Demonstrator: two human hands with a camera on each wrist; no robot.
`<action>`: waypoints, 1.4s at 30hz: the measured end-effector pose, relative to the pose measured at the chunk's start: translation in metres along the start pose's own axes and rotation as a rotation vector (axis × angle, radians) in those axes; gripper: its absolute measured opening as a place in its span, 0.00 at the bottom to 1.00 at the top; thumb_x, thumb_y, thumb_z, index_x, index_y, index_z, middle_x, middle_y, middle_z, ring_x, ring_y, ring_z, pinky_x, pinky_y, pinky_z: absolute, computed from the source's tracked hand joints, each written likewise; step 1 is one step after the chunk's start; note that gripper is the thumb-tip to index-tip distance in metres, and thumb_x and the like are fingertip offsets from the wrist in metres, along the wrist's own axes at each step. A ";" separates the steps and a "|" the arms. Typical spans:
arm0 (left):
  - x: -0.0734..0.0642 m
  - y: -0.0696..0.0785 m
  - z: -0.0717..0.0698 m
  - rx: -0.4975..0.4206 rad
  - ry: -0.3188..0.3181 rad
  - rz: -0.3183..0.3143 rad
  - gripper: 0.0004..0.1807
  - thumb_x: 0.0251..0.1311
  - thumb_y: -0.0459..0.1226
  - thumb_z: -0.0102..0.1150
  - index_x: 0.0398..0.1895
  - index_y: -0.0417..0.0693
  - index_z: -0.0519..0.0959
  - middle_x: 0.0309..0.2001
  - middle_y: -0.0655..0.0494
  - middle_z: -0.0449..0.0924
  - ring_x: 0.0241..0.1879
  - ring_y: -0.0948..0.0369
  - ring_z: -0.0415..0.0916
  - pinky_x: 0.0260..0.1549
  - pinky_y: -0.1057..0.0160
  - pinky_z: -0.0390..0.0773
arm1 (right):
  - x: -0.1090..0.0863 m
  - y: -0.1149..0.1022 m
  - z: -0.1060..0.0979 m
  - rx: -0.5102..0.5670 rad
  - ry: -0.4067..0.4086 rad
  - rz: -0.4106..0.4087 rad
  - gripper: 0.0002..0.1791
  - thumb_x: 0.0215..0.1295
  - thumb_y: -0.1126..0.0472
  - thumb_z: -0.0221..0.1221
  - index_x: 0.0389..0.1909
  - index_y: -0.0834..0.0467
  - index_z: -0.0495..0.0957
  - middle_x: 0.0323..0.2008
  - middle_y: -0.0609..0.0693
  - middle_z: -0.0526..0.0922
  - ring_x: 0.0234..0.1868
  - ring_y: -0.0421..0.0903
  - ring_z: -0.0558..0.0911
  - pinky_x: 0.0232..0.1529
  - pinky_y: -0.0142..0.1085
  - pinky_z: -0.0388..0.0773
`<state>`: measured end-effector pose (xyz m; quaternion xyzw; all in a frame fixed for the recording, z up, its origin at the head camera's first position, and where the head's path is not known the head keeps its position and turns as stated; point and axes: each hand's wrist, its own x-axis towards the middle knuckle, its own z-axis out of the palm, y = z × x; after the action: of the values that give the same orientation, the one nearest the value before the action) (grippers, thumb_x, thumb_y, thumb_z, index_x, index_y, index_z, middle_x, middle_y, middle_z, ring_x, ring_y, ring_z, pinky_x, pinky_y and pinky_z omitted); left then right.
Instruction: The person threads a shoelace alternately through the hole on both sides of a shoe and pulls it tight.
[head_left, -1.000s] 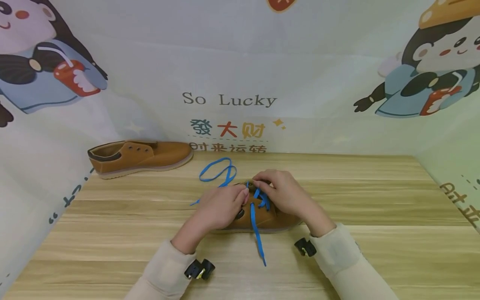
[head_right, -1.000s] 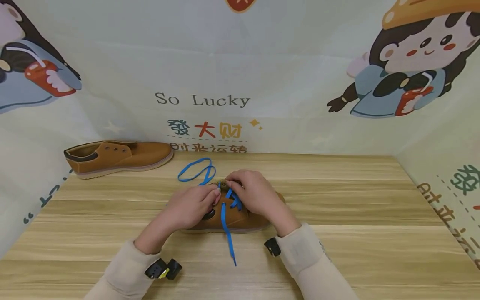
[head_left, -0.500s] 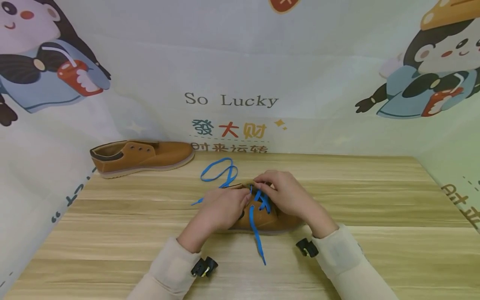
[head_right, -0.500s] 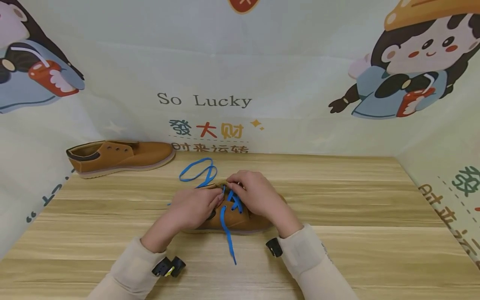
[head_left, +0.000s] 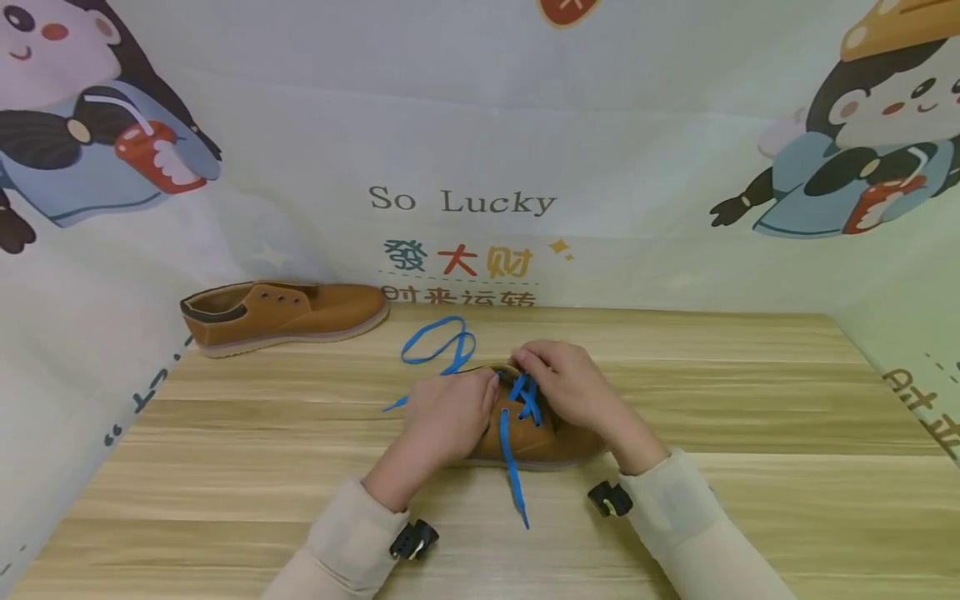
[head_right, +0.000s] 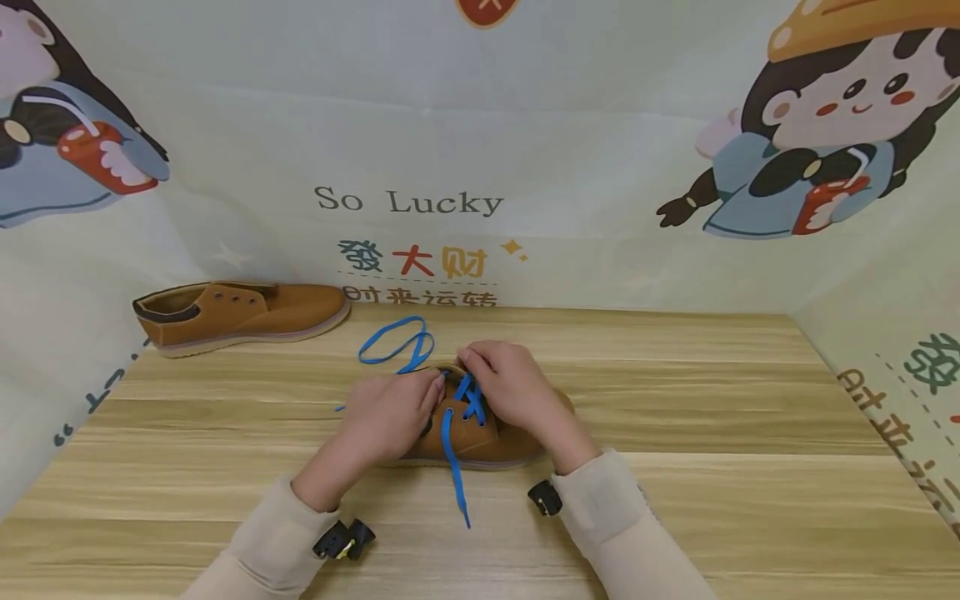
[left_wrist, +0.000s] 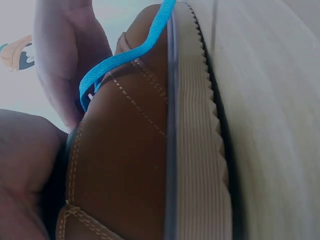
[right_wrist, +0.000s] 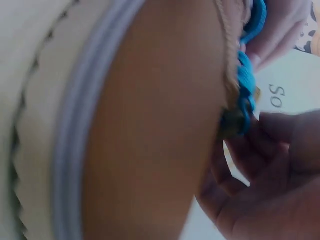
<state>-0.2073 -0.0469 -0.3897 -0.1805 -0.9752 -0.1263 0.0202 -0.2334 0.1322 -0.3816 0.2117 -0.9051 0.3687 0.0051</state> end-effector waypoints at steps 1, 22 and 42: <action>0.000 0.000 0.000 0.006 0.008 -0.006 0.23 0.80 0.44 0.40 0.20 0.54 0.68 0.16 0.59 0.65 0.17 0.60 0.66 0.16 0.61 0.63 | 0.000 0.000 0.002 0.020 0.011 0.020 0.15 0.79 0.57 0.52 0.41 0.58 0.86 0.42 0.53 0.89 0.46 0.50 0.85 0.51 0.46 0.80; -0.001 -0.019 -0.017 -0.432 0.188 -0.010 0.16 0.68 0.40 0.63 0.56 0.46 0.84 0.57 0.49 0.85 0.59 0.51 0.80 0.58 0.51 0.80 | 0.005 -0.001 0.017 0.291 0.239 0.176 0.10 0.74 0.59 0.59 0.40 0.62 0.85 0.32 0.56 0.90 0.32 0.38 0.79 0.38 0.31 0.71; 0.001 -0.019 0.000 -0.375 0.248 0.055 0.11 0.70 0.40 0.60 0.48 0.49 0.88 0.46 0.53 0.90 0.46 0.56 0.86 0.46 0.55 0.84 | 0.006 0.007 0.010 0.418 -0.001 0.274 0.15 0.74 0.55 0.59 0.44 0.62 0.88 0.47 0.54 0.88 0.47 0.43 0.82 0.49 0.31 0.76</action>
<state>-0.2153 -0.0635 -0.3940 -0.1908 -0.9195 -0.3259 0.1096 -0.2402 0.1276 -0.3930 0.0837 -0.8296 0.5448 -0.0892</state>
